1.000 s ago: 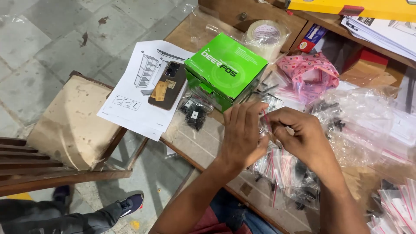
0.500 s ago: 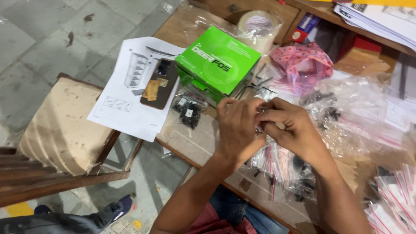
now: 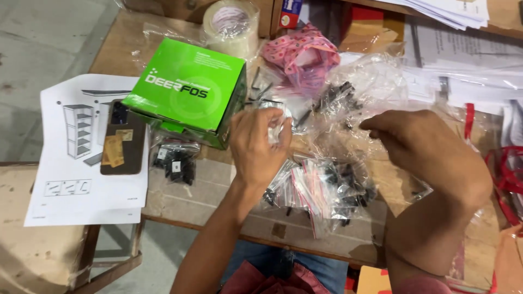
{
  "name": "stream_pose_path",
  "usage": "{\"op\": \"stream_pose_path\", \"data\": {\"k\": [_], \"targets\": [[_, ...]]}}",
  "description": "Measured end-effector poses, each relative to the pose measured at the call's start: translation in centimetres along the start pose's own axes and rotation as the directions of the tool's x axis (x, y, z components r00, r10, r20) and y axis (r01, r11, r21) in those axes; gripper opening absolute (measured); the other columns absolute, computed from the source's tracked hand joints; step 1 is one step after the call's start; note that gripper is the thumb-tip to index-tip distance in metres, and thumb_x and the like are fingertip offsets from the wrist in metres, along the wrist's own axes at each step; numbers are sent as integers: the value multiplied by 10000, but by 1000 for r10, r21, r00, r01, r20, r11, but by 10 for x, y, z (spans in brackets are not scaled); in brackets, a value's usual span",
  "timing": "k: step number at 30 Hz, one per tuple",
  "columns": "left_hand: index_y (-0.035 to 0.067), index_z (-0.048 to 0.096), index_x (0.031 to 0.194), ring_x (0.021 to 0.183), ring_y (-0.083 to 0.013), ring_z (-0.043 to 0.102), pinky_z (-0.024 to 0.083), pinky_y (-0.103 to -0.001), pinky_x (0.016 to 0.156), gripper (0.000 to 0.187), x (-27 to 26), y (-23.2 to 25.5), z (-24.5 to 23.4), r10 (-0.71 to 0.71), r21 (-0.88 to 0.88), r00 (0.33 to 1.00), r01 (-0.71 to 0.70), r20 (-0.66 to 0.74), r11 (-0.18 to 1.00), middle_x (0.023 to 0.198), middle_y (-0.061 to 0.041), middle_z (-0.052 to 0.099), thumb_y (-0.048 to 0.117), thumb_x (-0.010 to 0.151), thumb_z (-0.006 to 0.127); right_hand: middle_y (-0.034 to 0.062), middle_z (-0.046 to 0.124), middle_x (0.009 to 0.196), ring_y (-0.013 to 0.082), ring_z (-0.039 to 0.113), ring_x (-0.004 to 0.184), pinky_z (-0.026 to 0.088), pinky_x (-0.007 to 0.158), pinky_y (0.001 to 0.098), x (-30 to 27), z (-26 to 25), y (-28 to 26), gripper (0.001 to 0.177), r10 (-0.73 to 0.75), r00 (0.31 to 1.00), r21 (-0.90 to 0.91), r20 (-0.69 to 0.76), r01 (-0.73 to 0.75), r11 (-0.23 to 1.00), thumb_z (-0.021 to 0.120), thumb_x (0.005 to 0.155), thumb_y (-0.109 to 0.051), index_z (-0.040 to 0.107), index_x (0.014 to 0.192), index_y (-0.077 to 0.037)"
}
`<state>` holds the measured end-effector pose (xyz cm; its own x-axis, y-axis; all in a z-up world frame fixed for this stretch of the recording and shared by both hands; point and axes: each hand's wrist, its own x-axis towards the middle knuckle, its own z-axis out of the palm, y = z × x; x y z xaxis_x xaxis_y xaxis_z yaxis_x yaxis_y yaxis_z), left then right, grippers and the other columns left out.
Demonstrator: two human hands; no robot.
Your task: Sorting and inspecting small hardware components stored in plastic zip-lock bags on a workbench.
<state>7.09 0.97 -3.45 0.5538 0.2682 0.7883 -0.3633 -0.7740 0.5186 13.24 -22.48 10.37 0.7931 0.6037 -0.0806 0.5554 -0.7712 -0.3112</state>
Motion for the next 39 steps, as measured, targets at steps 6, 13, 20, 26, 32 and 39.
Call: {"op": "stream_pose_path", "data": {"k": [6, 13, 20, 26, 32, 39], "targets": [[80, 633, 1107, 809, -219, 668, 483, -395, 860, 350, 13, -11, 37, -87, -157, 995, 95, 55, 983, 838, -25, 677, 70, 825, 839, 198, 735, 1042, 361, 695, 955, 541, 858, 477, 95, 80, 120, 239, 83, 997, -194, 1, -81, 978, 613, 903, 4, 740, 1104, -23], [83, 634, 1158, 809, -201, 665, 523, -371, 837, 370, 6, -27, 51, -82, -174, 996, 86, 28, 981, 903, -38, 702, 69, 841, 824, 192, 671, 1234, 388, 617, 1131, 489, 986, 486, 138, 128, 161, 540, -239, 959, -291, -154, 187, 938, 700, 753, -34, 657, 1289, -76], [73, 626, 1192, 856, -205, 695, 522, -380, 858, 363, 1, -29, 52, -9, -185, 1000, 12, 18, 983, 911, -45, 706, 72, 883, 816, 146, 518, 1449, 323, 558, 1185, 411, 1039, 455, 115, 112, 150, 938, -67, 997, 49, 48, 65, 997, 879, 615, -187, 490, 1469, -196], [70, 624, 1211, 866, -208, 706, 525, -376, 852, 370, -4, -29, 58, -18, -208, 999, 24, 33, 978, 934, -50, 720, 76, 889, 807, 192, 603, 1328, 381, 585, 1154, 450, 984, 463, 120, 121, 156, 821, -101, 990, -34, -102, 98, 995, 905, 582, -168, 614, 1349, -121], [80, 624, 1221, 852, -193, 702, 523, -373, 861, 372, -6, -30, 59, -38, -219, 998, 47, 48, 975, 922, -32, 711, 83, 894, 800, 185, 659, 1207, 357, 624, 1057, 492, 885, 432, 120, 137, 167, 631, -70, 967, -29, -246, 65, 997, 845, 658, -124, 675, 1264, -81], [88, 630, 1218, 825, -185, 686, 519, -373, 863, 370, -6, -28, 59, -59, -224, 998, 65, 35, 972, 908, -29, 705, 96, 889, 800, 147, 703, 1070, 280, 676, 906, 540, 743, 372, 123, 148, 177, 387, 20, 912, 50, -409, 1, 999, 736, 802, -66, 706, 1188, -57]]}}
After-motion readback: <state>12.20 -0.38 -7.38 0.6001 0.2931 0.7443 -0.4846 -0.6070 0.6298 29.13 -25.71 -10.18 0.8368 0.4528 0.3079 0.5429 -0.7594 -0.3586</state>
